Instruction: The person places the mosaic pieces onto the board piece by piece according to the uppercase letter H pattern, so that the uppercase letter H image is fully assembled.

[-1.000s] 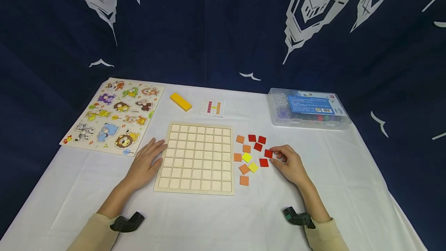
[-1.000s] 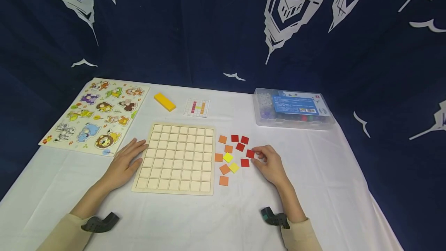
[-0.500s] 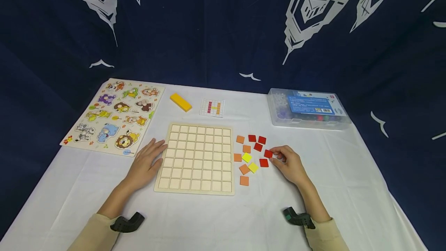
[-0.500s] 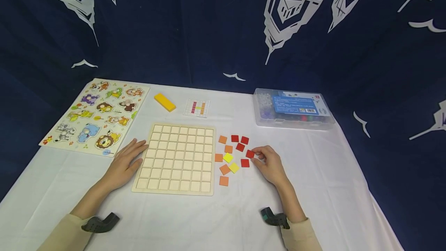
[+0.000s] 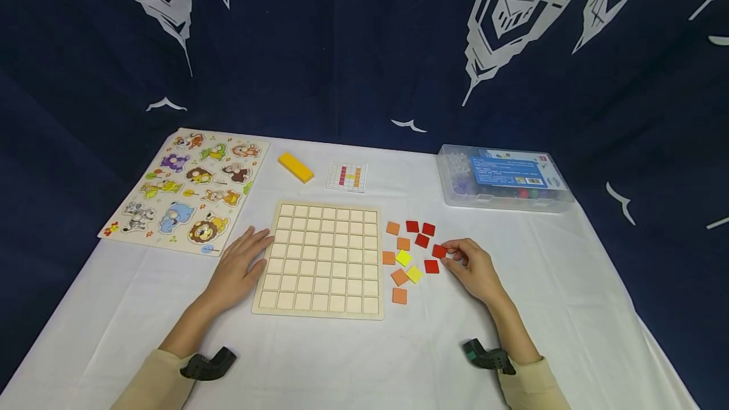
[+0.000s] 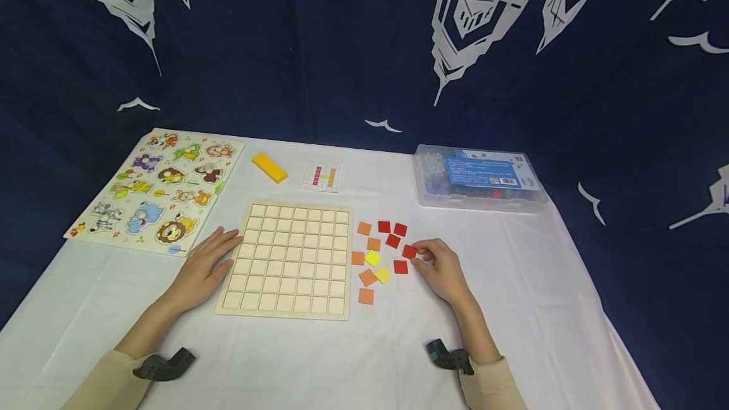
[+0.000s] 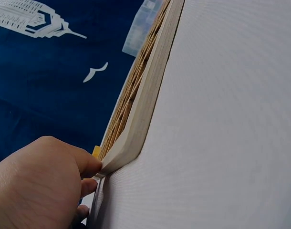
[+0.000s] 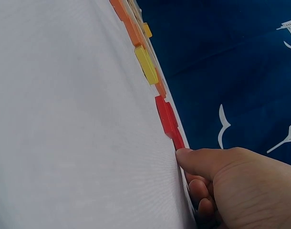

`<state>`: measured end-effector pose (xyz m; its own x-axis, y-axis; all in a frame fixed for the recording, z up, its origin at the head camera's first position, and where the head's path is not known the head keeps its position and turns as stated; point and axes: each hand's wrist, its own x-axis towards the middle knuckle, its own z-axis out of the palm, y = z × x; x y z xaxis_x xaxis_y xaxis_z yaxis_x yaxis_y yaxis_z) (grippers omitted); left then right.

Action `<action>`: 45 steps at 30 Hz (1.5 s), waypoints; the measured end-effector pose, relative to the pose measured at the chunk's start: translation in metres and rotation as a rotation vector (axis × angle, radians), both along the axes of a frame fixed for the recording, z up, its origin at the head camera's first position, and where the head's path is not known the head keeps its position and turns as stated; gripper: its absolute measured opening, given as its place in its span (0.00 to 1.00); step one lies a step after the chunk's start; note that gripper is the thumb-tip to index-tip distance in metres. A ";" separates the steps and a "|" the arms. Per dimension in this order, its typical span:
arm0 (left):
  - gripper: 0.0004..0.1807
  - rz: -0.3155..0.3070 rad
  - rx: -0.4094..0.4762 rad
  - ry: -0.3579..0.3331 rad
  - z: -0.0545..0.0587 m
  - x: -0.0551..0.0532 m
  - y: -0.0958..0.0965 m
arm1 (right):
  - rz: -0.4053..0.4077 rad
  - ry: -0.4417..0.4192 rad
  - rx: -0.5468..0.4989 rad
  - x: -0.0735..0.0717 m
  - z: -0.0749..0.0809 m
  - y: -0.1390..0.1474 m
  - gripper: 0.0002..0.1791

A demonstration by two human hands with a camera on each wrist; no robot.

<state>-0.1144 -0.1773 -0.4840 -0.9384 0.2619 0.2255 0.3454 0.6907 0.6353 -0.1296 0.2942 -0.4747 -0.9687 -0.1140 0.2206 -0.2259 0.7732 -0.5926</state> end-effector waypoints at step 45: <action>0.25 0.001 -0.032 -0.019 0.001 -0.002 0.000 | 0.318 -0.068 -0.125 -0.069 0.068 -0.187 0.14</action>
